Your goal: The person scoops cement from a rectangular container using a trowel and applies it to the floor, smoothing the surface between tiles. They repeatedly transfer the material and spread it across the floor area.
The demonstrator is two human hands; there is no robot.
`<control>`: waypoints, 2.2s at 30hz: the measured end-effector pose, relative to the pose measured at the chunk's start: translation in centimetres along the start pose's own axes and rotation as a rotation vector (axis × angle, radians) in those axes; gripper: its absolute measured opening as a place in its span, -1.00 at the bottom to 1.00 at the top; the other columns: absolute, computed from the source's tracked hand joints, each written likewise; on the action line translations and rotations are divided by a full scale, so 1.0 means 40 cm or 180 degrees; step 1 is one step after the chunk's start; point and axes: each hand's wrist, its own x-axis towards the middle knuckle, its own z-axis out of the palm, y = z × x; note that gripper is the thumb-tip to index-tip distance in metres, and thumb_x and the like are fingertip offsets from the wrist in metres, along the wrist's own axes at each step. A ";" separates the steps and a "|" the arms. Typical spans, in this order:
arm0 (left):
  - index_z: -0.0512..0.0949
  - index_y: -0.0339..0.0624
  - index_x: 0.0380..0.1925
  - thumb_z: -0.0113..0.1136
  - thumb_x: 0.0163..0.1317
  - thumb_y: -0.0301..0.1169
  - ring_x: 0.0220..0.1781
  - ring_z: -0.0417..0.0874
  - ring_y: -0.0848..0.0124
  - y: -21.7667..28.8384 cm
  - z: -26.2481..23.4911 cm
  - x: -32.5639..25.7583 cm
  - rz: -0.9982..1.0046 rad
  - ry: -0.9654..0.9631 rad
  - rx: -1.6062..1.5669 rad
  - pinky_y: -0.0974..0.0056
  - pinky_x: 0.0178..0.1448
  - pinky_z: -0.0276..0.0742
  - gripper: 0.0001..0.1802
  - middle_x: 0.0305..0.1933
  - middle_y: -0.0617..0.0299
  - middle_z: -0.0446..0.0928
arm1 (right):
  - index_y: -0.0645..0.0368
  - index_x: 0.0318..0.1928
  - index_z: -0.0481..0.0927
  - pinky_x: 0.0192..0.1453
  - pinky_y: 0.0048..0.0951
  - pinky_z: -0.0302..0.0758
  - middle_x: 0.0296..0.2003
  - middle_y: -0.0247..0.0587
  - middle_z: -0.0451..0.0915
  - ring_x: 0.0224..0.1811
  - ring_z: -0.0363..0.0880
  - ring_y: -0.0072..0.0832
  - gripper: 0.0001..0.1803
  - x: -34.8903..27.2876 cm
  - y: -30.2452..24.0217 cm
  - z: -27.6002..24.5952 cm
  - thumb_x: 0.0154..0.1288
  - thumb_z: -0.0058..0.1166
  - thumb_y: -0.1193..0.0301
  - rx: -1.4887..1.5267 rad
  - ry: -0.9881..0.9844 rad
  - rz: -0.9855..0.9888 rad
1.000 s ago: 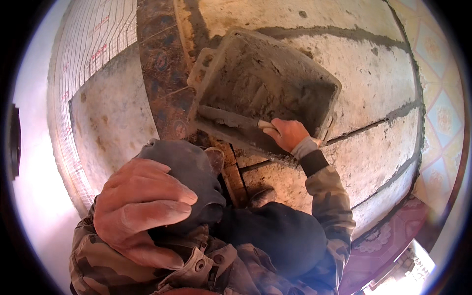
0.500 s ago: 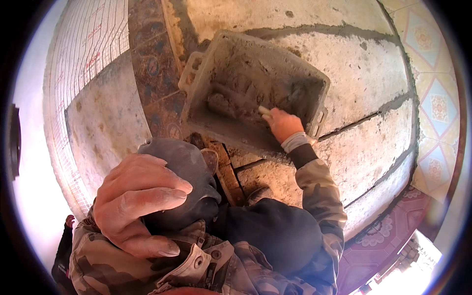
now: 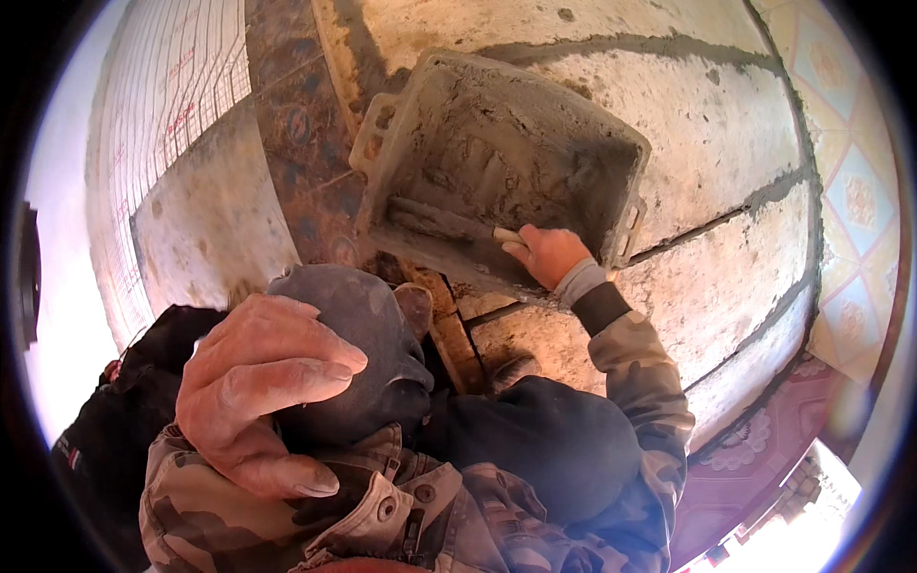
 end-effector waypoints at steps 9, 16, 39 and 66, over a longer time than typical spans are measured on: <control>0.61 -0.33 -0.04 0.51 0.09 -0.03 -0.17 0.71 0.11 0.000 0.005 0.018 -0.0056 -0.0138 -0.0178 0.06 -0.06 0.56 -0.38 -0.13 -0.09 0.70 | 0.35 -0.43 0.62 -0.39 -0.02 0.44 -0.52 0.32 0.49 -0.46 0.48 0.25 -0.45 0.085 0.009 -0.129 0.36 0.21 0.01 0.1189 -0.0631 -0.0105; 0.59 -0.35 0.03 0.55 0.05 -0.21 -0.10 0.72 0.09 0.016 -0.014 0.028 -0.0069 -0.0273 -0.0165 0.11 -0.03 0.58 -0.39 -0.05 -0.07 0.69 | 0.27 -0.41 0.67 -0.47 -0.37 0.42 -0.66 -0.28 0.52 -0.58 0.49 -0.57 -0.45 0.023 -0.061 -0.182 0.38 0.19 -0.04 0.2165 -0.1473 0.1061; 0.50 -0.40 0.07 0.27 0.22 0.02 0.08 0.61 0.06 0.051 0.131 0.119 -0.0594 -0.1179 0.0025 0.09 0.21 0.50 -0.32 0.07 -0.14 0.56 | 0.10 -0.32 0.45 -0.66 -0.49 0.27 -0.63 -0.42 0.37 -0.73 0.30 -0.61 -0.56 -0.639 -0.147 0.100 0.49 0.08 -0.02 0.5059 0.3644 0.4163; 0.54 -0.43 -0.02 0.11 0.39 -0.06 -0.04 0.62 0.31 0.022 0.280 0.214 -0.1106 -0.1728 0.0588 0.24 0.14 0.51 -0.46 -0.11 0.07 0.62 | 0.22 -0.33 0.58 -0.71 -0.45 0.18 -0.64 -0.34 0.45 -0.75 0.31 -0.57 -0.51 -1.215 0.122 0.280 0.34 0.27 -0.01 0.4255 0.5682 0.4631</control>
